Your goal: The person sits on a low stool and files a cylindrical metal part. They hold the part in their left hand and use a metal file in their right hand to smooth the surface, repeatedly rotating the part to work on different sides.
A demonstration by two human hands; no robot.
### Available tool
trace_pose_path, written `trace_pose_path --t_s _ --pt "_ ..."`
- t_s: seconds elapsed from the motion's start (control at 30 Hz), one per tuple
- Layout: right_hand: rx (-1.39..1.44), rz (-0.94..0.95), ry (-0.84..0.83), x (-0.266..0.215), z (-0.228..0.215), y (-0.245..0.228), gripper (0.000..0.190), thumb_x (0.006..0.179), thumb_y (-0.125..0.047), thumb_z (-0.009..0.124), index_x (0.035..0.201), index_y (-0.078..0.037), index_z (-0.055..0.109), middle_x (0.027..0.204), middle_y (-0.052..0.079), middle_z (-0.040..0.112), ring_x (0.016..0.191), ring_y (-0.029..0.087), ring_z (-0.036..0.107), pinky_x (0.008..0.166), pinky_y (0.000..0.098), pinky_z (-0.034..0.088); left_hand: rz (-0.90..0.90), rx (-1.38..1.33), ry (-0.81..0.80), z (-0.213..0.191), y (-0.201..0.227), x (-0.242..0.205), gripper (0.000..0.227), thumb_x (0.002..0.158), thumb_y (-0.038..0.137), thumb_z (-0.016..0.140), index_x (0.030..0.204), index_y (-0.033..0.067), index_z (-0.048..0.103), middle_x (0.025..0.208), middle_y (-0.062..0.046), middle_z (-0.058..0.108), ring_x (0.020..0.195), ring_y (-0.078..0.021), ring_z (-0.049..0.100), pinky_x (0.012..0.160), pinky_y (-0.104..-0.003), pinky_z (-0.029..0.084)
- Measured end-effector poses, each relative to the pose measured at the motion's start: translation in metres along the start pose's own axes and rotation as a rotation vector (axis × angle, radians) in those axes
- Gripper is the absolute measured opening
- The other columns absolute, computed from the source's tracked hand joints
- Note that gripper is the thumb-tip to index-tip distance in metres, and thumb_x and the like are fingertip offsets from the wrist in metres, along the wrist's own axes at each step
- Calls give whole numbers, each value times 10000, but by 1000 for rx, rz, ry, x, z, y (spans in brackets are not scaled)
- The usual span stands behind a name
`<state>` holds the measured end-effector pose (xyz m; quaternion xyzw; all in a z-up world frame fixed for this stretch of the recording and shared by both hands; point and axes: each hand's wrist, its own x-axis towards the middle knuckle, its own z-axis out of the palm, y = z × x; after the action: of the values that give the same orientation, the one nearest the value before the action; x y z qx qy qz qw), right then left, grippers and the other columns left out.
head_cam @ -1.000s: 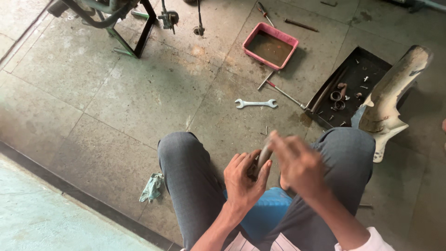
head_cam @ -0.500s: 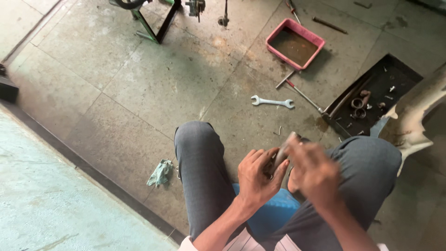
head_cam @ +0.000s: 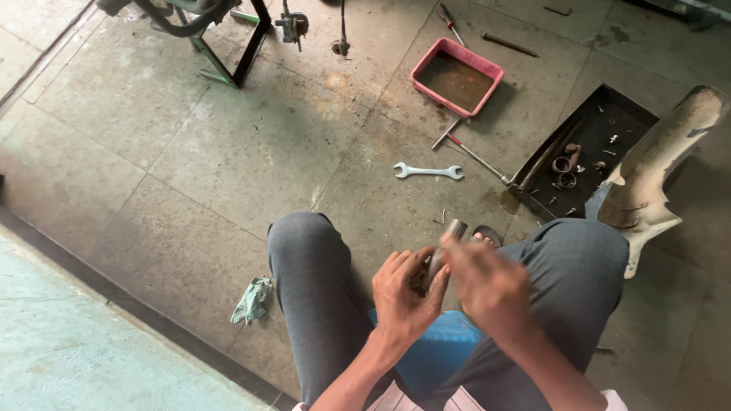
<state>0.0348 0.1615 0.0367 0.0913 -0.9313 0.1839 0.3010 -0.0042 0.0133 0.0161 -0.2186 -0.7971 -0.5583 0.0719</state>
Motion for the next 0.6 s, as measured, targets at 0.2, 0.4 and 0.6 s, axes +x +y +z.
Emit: trace_pose_path --t_s 0.2,0.4,0.6 --pt "-39 117 -30 -8 9 20 255 972 -73 700 1223 -28 714 867 101 690 537 136 609 370 238 479 -48 17 -26 -1 2 -1 289 825 156 829 1072 24 754 689 -72 583 623 -215 555 569 -355 457" --pt "-11 159 130 -11 2 19 168 1130 -182 608 1279 -103 617 947 78 683 757 154 681 586 270 552 -16 35 -40 -2 0 -2 306 822 150 834 1080 10 750 673 -70 566 606 -206 531 554 -350 437" --pt "23 140 46 -13 7 20 213 989 -166 685 1180 -78 656 773 57 669 542 106 583 418 284 442 -4 10 -40 0 1 -1 290 830 147 823 1078 16 751 686 -68 578 614 -202 538 562 -347 448"
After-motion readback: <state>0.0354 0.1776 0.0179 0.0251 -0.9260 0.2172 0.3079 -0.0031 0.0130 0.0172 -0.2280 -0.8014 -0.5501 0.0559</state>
